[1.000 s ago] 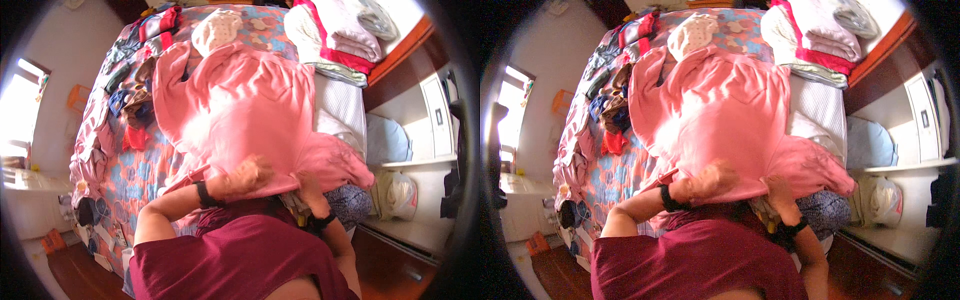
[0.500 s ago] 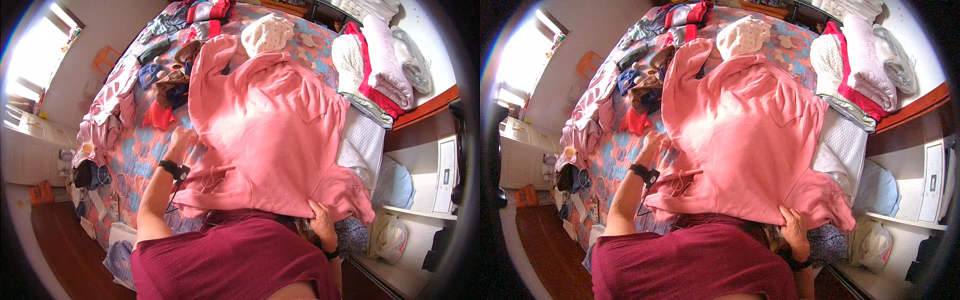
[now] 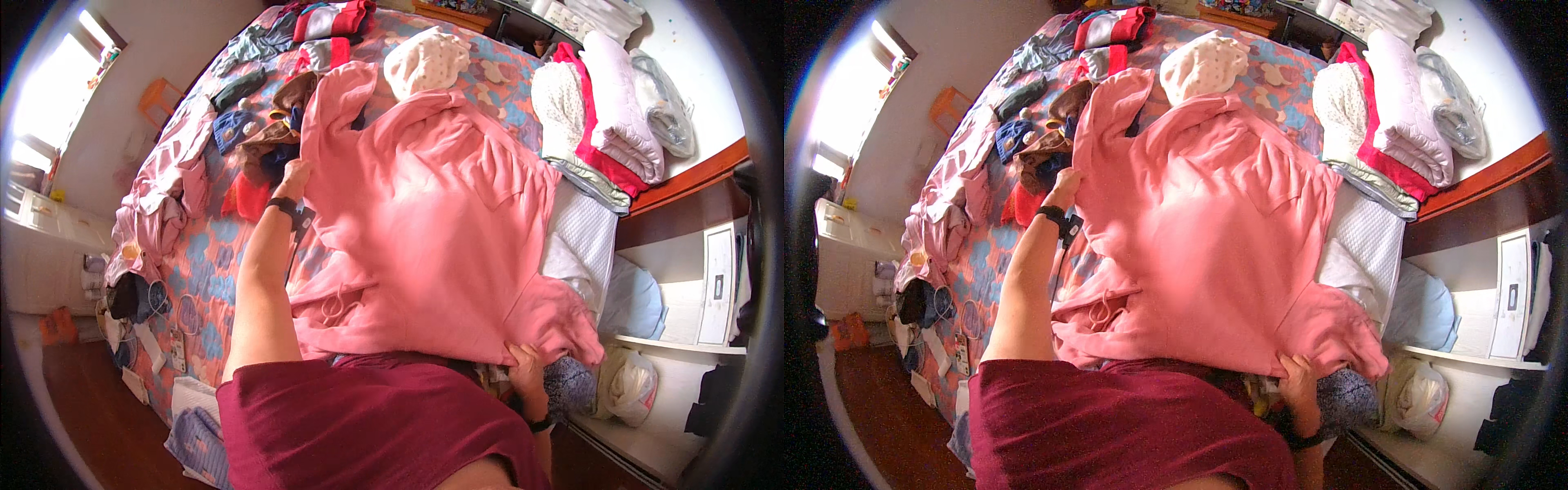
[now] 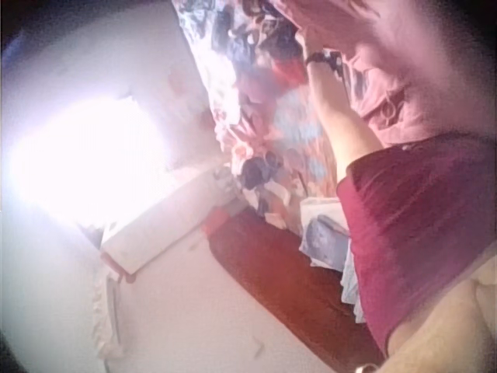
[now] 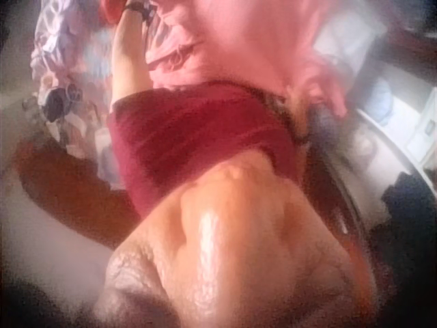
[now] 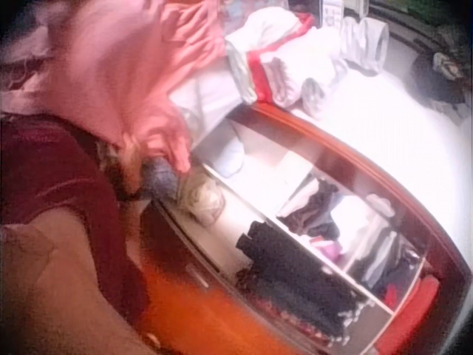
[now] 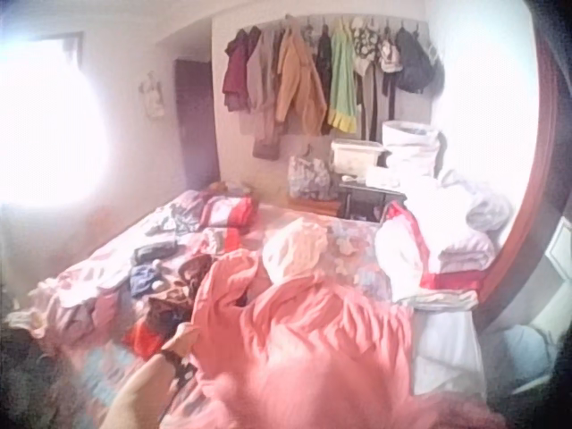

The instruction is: The person sits on a bed and folds several garments, including a white shirt and a pink hoodie, by hand. They smooth and align each item before folding it into a compact shape and placing it on the bed.

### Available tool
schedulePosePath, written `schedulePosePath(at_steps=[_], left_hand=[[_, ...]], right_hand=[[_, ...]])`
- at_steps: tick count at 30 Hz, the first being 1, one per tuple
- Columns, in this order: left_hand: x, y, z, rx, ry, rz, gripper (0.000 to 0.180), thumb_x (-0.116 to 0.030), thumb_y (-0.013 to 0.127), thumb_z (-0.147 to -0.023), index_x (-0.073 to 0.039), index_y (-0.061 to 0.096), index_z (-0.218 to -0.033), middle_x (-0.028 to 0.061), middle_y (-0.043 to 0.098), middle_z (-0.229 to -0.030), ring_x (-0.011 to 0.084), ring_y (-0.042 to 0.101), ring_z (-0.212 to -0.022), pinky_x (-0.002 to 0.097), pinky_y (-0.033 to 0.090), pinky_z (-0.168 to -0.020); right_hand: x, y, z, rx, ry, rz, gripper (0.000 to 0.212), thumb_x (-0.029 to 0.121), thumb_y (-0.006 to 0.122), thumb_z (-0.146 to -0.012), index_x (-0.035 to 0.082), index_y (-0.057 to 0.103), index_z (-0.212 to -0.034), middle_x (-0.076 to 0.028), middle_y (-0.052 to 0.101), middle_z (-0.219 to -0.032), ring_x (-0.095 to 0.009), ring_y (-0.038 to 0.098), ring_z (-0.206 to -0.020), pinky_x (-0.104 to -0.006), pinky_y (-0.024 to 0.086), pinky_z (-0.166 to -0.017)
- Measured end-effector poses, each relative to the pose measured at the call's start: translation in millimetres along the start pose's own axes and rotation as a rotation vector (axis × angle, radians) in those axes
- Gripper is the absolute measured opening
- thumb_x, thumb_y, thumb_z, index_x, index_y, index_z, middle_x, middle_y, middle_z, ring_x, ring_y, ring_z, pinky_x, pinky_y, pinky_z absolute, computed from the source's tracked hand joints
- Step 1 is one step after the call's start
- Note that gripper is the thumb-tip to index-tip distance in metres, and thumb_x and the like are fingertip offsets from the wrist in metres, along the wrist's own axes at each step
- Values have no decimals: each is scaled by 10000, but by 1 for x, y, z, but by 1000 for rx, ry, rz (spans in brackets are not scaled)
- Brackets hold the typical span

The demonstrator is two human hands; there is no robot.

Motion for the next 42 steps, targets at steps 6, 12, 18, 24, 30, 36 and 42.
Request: schedulePosePath(at_steps=[6,12,18,24,30,36,42], left_hand=[[-71,-33,33,367,431,1203,249,-167,564,-902,-28,685,-1070,80,727,-975,223,681,-933,400,513,-980],[-49,-26,44,567,-29,994,590,-523,534,-961,-68,605,-1330,108,642,-1331,268,583,-1253,473,405,-1117],[-39,-9,-34,559,-131,932,213,-258,710,-891,-79,723,-1004,80,729,-991,248,694,-902,399,553,-883],[-52,-2,-60,109,-114,531,165,-190,744,-872,-72,720,-986,84,737,-938,231,705,-807,382,589,-748],[-84,21,-23,663,-64,855,248,-153,686,-915,-42,696,-1136,84,737,-1076,218,698,-985,373,561,-913],[-79,-25,-31,333,297,1307,287,-263,613,-976,-82,667,-1192,48,701,-1158,210,643,-1070,366,491,-980],[-100,-35,-9,-188,713,498,359,-104,585,-928,1,612,-1271,143,656,-1279,289,612,-1180,370,468,-1029]], right_hand=[[-2,3,3,-15,18,40,507,-23,545,-666,8,707,-1145,-204,563,-821,-414,551,-830,-473,470,-796],[0,4,-8,38,18,49,515,-33,525,-643,-10,713,-1122,-211,593,-863,-413,566,-881,-470,473,-831],[-6,7,-7,7,-9,39,517,1,532,-641,-5,717,-1124,-204,613,-880,-411,577,-893,-465,470,-841],[-8,16,-1,24,49,122,499,58,538,-656,5,719,-1117,-181,627,-902,-389,577,-903,-452,458,-874],[-17,20,-3,-146,-188,102,440,2,545,-677,21,690,-1092,-163,640,-939,-387,588,-931,-468,460,-891],[-17,20,-4,-165,-157,22,383,2,563,-705,27,693,-1065,-153,629,-904,-388,575,-874,-487,465,-823],[-5,21,-1,-142,-4,76,336,61,577,-715,16,727,-1013,-171,630,-897,-396,576,-898,-467,461,-841]])
Point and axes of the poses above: each hand's wrist, its own z-axis away from the middle knuckle, its own y-axis out of the palm, x = y × z, the point moved 1 cm from there along -z, towards the middle knuckle
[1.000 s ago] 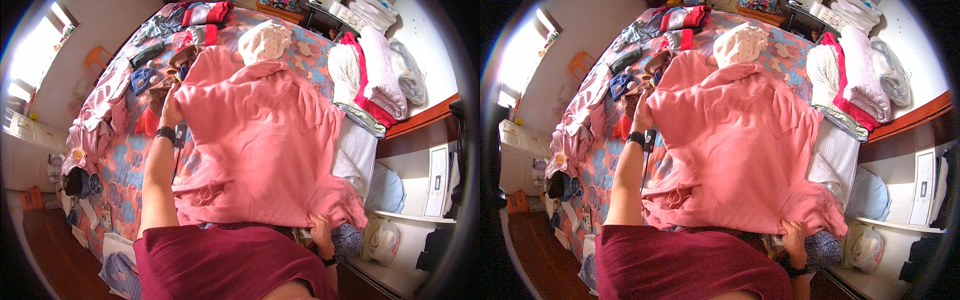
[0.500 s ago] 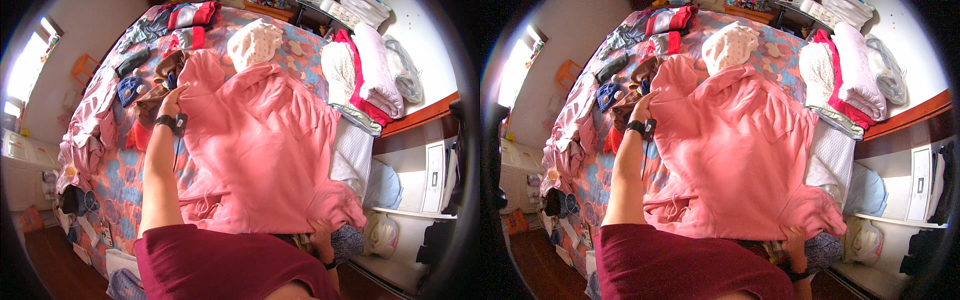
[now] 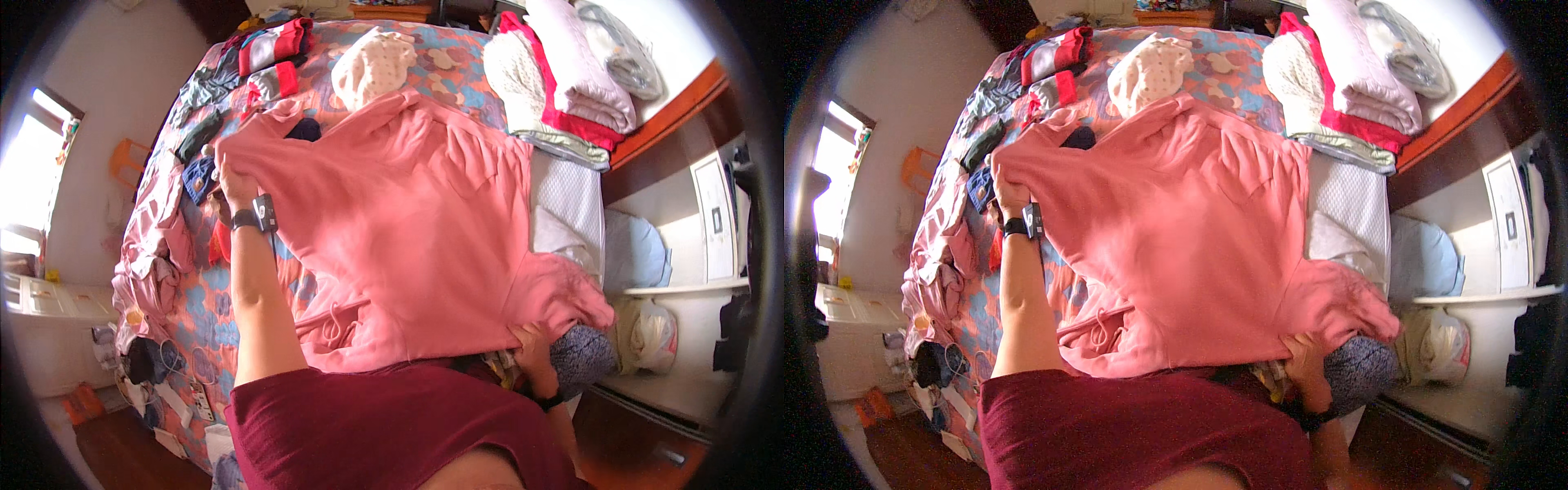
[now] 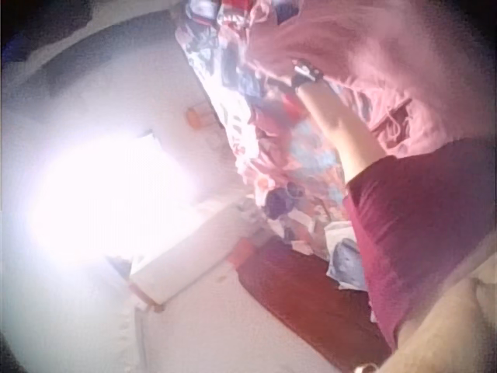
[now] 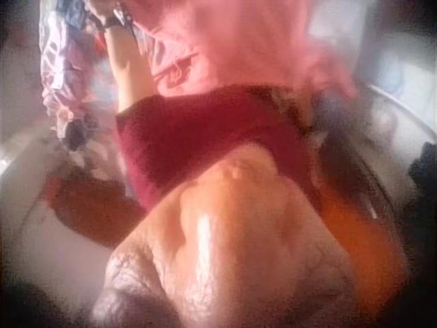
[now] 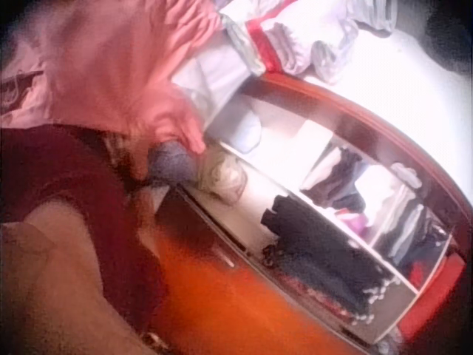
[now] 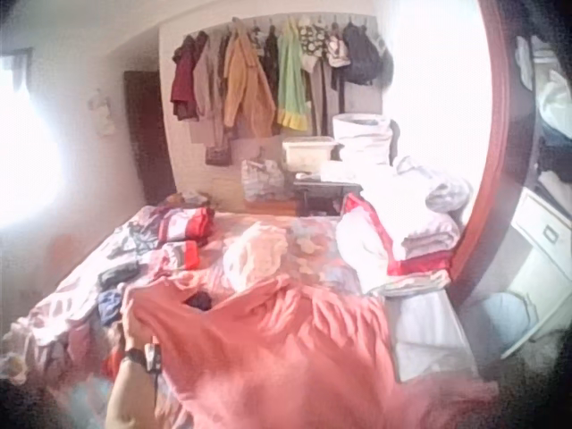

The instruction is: The person sits on a bed and folds several garments, including a white shirt and a pink hoodie, by hand. They smooth and align each item before folding it into a compact shape and placing it on the bed.

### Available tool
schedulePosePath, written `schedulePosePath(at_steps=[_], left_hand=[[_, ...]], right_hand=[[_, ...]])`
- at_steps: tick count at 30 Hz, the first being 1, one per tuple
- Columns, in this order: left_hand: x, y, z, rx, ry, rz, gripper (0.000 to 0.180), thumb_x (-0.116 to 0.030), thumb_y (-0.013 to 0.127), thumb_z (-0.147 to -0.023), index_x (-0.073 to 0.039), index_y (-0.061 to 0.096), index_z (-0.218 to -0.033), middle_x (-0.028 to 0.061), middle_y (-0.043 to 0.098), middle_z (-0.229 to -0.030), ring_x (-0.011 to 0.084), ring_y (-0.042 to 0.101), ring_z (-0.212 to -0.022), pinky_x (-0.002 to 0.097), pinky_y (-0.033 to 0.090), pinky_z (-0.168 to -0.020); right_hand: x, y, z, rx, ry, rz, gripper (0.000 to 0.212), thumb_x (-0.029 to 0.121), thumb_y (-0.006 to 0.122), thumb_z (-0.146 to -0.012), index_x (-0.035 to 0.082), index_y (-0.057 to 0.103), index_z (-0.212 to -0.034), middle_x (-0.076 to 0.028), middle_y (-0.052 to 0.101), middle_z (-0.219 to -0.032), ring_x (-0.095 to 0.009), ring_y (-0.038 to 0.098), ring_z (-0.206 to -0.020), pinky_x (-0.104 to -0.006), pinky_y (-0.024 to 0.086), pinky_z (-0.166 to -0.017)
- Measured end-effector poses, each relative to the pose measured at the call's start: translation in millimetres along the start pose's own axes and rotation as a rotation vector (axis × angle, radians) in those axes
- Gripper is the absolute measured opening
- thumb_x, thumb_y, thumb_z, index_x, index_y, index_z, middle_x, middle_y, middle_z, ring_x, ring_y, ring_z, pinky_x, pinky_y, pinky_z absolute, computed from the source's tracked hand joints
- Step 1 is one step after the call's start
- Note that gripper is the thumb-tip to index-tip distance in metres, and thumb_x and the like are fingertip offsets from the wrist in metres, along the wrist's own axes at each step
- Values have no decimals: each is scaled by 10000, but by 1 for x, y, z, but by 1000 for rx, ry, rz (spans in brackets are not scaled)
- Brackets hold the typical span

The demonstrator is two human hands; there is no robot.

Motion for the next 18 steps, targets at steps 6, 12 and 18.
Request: schedulePosePath(at_steps=[6,12,18], left_hand=[[-133,83,73,807,472,-354,414,-32,643,-881,-23,604,-1293,189,664,-1234,291,648,-1119,342,515,-938],[-171,105,192,1526,244,-343,431,54,581,-795,-43,719,-1191,195,601,-1376,330,526,-1337,436,383,-1130],[-106,53,244,1007,670,-879,758,40,680,-676,-37,522,-1413,179,546,-1416,403,528,-1277,461,407,-1094]], right_hand=[[-3,3,11,37,45,41,388,51,556,-724,-1,711,-1076,-174,607,-900,-392,568,-934,-462,452,-865],[-4,4,8,-27,16,-8,453,-7,590,-672,21,710,-1108,-167,580,-888,-390,556,-931,-469,449,-862],[-3,-2,8,50,40,28,458,-6,621,-659,30,701,-1108,-147,563,-890,-366,545,-944,-454,456,-843]])
Point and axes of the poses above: each hand's wrist, its own z-axis away from the middle knuckle, its own y-axis out of the palm, x = y × z, the point moved 1 cm from there along -z, towards the middle knuckle
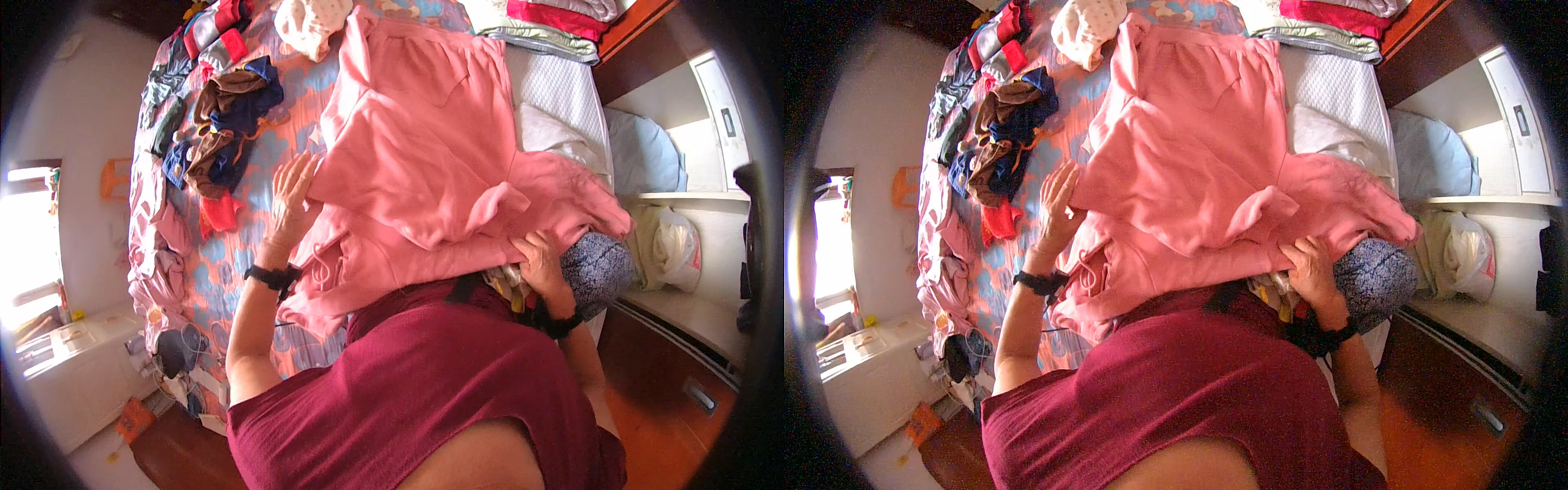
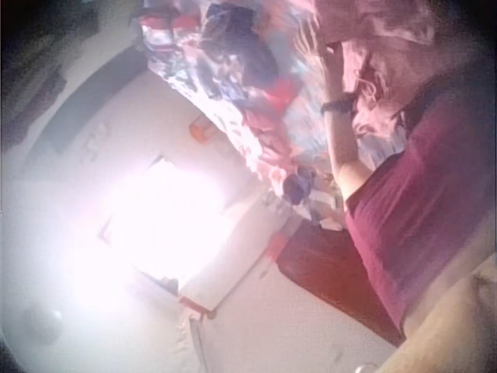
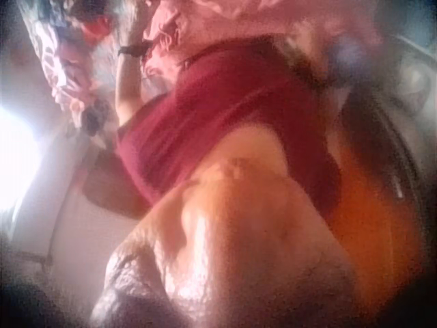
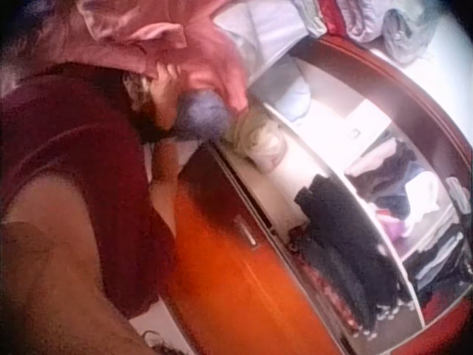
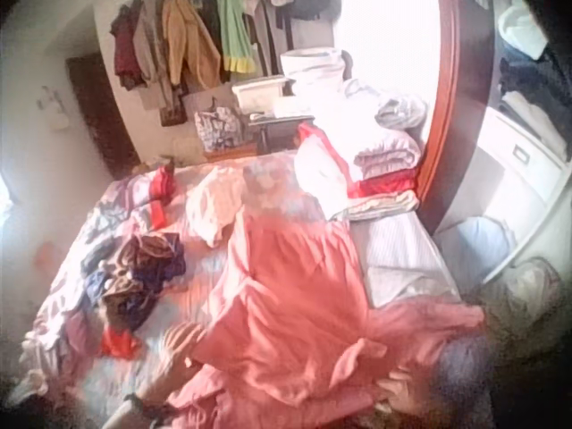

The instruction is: The person sits on a bed and folds several garments, including a white shirt and a pink hoodie, by hand. They smooth and align each item before folding it into a compact shape and placing it on the bed.

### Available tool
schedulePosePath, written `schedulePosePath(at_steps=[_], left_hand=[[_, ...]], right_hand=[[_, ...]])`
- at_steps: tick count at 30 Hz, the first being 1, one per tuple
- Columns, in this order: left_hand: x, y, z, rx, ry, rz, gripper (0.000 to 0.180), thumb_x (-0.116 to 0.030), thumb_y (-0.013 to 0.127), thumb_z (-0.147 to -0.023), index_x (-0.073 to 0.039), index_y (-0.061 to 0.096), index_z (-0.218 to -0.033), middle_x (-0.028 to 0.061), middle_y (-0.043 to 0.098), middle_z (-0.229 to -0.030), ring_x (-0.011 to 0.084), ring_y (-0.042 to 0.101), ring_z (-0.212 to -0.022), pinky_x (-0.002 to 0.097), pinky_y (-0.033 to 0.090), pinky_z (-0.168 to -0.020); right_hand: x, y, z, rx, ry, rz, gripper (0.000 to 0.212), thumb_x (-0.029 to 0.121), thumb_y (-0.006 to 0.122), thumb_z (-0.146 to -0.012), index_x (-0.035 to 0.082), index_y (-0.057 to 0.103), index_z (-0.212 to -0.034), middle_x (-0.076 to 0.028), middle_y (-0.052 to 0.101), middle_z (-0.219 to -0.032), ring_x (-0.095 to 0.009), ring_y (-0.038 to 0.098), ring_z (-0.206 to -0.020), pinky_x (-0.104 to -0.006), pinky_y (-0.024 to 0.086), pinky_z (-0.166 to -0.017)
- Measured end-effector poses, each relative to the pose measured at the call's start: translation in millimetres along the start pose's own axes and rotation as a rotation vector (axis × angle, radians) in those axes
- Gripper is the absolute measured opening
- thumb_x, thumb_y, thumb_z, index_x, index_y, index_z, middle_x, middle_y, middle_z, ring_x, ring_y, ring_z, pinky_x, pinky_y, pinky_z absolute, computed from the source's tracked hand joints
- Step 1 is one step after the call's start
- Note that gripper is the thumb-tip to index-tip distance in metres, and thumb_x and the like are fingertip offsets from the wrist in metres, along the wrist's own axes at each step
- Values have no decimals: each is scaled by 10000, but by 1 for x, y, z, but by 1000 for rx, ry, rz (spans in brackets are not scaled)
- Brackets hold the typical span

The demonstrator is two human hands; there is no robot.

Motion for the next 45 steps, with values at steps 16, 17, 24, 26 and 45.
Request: schedulePosePath(at_steps=[16,17,24,26,45], left_hand=[[150,24,65,-306,-540,-60,269,-35,571,-857,-55,673,-1105,153,664,-1062,330,642,-1010,405,520,-890],[155,41,78,-216,-692,-70,252,-80,566,-917,-56,677,-1141,135,685,-1104,309,651,-1053,402,521,-928],[157,128,122,-496,-1338,1558,256,-135,542,-963,-46,672,-1164,115,695,-1137,271,664,-1057,391,532,-936],[155,123,116,-618,-1282,1641,261,-150,535,-976,-43,671,-1171,109,698,-1147,260,668,-1058,388,535,-938],[163,96,138,-745,-1093,807,189,-183,630,-970,-29,731,-1011,-37,665,-881,52,569,-768,222,469,-669]], right_hand=[[-7,-13,-45,96,332,-500,628,466,714,-907,-82,630,-1202,-170,665,-895,-215,626,-757,-370,504,-690],[-7,-10,-52,64,380,-498,655,488,702,-909,-81,613,-1223,-177,661,-911,-211,627,-762,-365,504,-694],[-8,-1,-98,61,731,-997,558,471,694,-921,32,608,-1255,-40,657,-990,-153,643,-805,-261,566,-607],[-8,5,-108,54,806,-1060,415,346,694,-931,44,623,-1207,-30,654,-973,-141,645,-784,-263,569,-614],[-52,-16,-106,-40,634,-983,237,67,677,-878,43,614,-1105,2,606,-896,-72,527,-756,-199,445,-676]])
Point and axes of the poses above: each hand's wrist, its own z-axis away from the middle knuckle, its own y-axis out of the palm, x = y × z, the point moved 1 cm from there along -z, towards the middle knuckle
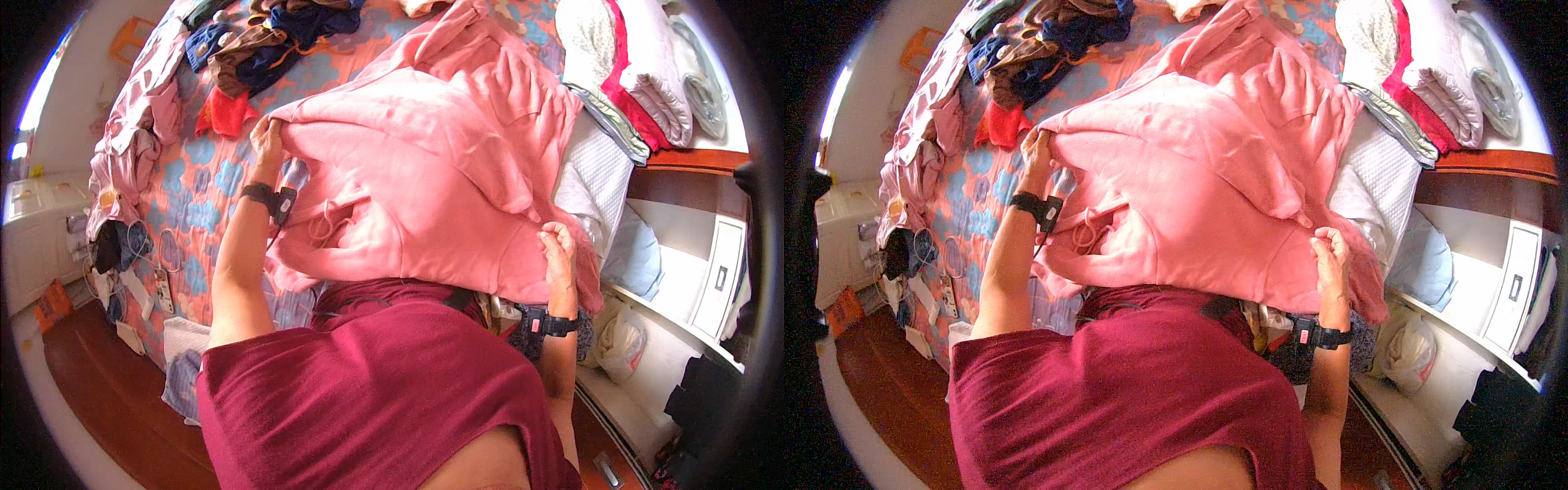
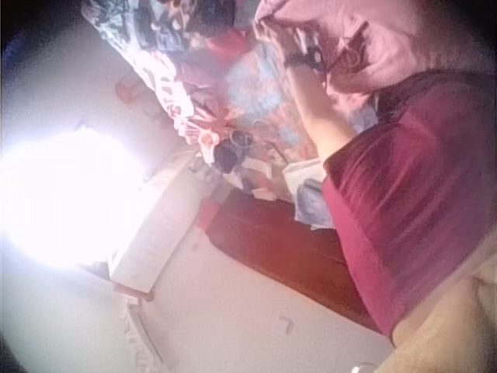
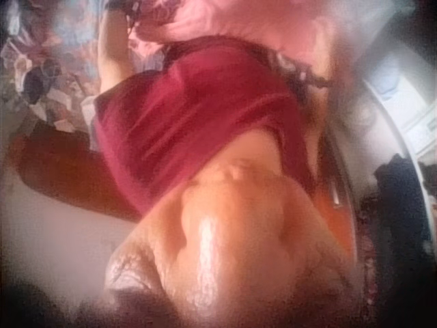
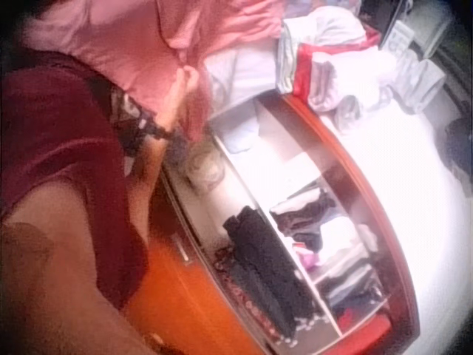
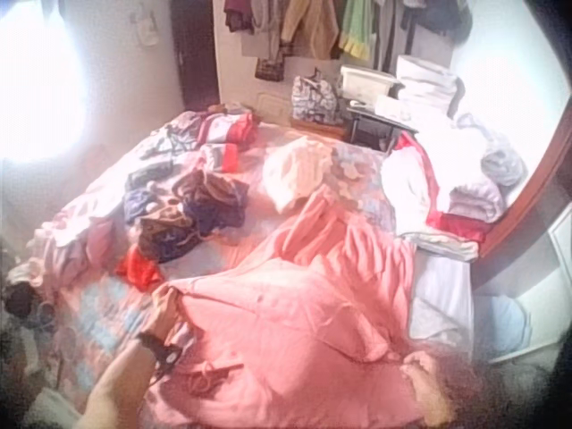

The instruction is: The person sits on a bed and folds several garments, including a white shirt and a pink hoodie, by hand. They smooth and align each item before folding it into a compact shape and placing it on the bed.

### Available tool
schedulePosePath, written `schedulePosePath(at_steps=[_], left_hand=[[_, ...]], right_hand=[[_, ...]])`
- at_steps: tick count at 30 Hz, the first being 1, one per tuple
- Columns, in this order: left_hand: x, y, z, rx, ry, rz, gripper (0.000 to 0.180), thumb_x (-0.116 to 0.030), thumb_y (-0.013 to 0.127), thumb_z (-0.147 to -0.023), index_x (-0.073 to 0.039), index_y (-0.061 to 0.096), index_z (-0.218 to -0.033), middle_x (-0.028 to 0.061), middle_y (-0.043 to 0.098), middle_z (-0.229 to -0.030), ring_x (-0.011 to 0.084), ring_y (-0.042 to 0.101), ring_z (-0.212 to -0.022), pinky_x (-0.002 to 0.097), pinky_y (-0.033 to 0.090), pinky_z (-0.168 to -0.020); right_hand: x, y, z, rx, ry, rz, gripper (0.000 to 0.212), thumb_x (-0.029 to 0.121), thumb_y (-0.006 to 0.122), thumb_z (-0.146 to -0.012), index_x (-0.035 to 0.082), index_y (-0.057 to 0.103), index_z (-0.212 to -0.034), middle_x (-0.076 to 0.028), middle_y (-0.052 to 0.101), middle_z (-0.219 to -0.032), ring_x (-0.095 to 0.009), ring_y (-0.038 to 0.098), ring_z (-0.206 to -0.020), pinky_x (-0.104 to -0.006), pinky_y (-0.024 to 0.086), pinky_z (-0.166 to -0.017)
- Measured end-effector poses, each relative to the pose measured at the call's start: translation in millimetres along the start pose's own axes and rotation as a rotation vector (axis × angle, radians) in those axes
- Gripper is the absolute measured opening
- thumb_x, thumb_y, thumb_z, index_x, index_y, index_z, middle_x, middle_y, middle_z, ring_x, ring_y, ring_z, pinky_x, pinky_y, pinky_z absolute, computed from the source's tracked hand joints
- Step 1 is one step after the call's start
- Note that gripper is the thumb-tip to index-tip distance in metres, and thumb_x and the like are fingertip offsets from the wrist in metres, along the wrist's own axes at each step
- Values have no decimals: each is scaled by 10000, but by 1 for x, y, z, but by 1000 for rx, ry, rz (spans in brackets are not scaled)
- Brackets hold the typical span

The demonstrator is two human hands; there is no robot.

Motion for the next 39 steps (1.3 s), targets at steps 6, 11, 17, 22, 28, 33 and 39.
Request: schedulePosePath(at_steps=[6,11,17,22,28,33,39], left_hand=[[-2,5,7,129,-177,152,191,-193,622,-964,-49,731,-1023,-35,661,-845,65,565,-697,220,454,-604],[-13,8,16,147,-268,168,203,-197,606,-961,-52,725,-1038,-22,659,-823,74,556,-656,226,441,-563],[-19,7,19,141,-304,239,188,-193,608,-961,-59,720,-1030,-10,671,-876,93,589,-698,230,455,-587],[-11,18,3,143,-209,545,160,-159,601,-988,-71,714,-1060,-18,677,-895,92,603,-735,227,474,-626],[-9,7,-4,150,-63,413,179,-92,598,-981,-11,701,-1102,2,699,-1007,94,640,-902,228,507,-800],[-10,-2,7,125,-114,245,211,-83,579,-975,-1,705,-1123,0,699,-959,88,634,-835,209,494,-742],[8,8,-1,311,-433,683,221,-105,514,-1000,-3,662,-1130,102,714,-1079,228,699,-971,354,573,-880]], right_hand=[[-3,17,-12,57,-146,254,718,231,798,-839,-13,473,-1432,-130,606,-1189,-160,596,-953,-291,506,-820],[-5,57,-23,-11,-518,873,624,249,807,-775,-49,571,-1269,-232,621,-1154,-414,563,-1123,-471,436,-1020],[46,54,-30,-25,-543,243,288,163,683,-885,-4,668,-1119,-85,671,-1019,-212,637,-910,-306,493,-796],[130,30,-15,167,-362,-529,419,215,622,-980,-14,584,-1329,-102,655,-1246,-204,639,-1125,-362,529,-959],[100,11,28,118,-139,130,326,198,684,-942,76,599,-1232,-18,658,-1096,-108,608,-863,-341,514,-662],[19,25,31,162,408,-553,194,197,680,-956,116,630,-1125,15,653,-996,-120,602,-725,-278,483,-579],[-8,29,22,192,351,-495,209,173,672,-958,113,632,-1154,15,656,-1034,-151,648,-882,-324,534,-709]])
Point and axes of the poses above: each hand's wrist, its own z-axis away from the middle knuckle, its own y-axis out of the palm, x = y × z, the point moved 1 cm from there along -z, towards the middle knuckle
